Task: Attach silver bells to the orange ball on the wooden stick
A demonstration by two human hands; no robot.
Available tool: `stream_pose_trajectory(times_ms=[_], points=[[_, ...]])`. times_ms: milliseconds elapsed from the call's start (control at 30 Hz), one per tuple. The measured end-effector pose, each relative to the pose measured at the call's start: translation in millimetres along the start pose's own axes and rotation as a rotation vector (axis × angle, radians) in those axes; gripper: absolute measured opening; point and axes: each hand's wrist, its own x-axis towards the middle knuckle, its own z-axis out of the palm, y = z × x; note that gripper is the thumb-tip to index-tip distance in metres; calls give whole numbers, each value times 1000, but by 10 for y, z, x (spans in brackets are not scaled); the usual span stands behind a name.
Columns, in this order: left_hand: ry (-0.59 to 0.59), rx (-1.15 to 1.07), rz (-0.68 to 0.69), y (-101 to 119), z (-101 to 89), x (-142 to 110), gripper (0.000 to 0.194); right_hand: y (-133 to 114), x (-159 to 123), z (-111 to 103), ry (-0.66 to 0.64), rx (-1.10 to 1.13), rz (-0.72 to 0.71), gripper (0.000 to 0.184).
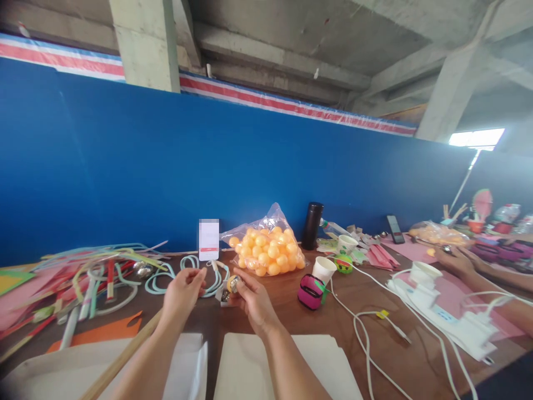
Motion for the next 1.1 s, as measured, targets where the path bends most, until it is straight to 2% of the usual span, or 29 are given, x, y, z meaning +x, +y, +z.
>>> stream_pose_trajectory(times_ms=[67, 133, 200, 333, 467, 567, 667, 767, 867, 933, 1100], points=[[163, 357, 48, 45, -124, 0, 29, 7, 17, -20, 24, 10, -7, 50], [209, 600, 108, 46, -234, -20, 31, 19, 31, -33, 39, 15, -5, 53], [183, 801, 172, -15, -328, -50, 34, 31, 37, -39, 44, 18, -10, 55], [67, 1041, 67, -268, -493, -92, 38, 40, 29, -34, 38, 16, -40, 51], [-119, 990, -29, -456, -612, -92, 26, 28, 26, -18, 40, 20, -44, 48], [-54, 948, -28, -425, -635, -100, 27, 18, 34, -14, 59, 23, -41, 45], [44, 908, 17, -274, -588, -152, 35, 21, 47, -25, 109, 14, -50, 40], [126, 844, 214, -133, -464, -253, 42, 30, 63, -33, 130, -2, -79, 35], [122, 822, 413, -87, -304, -366, 41, 32, 71, -34, 135, -27, -109, 34], [125, 802, 486, -98, -220, -418, 38, 28, 70, -35, 147, -44, -118, 35], [284, 774, 599, -146, -181, -430, 26, 24, 58, -35, 176, -63, -118, 39]])
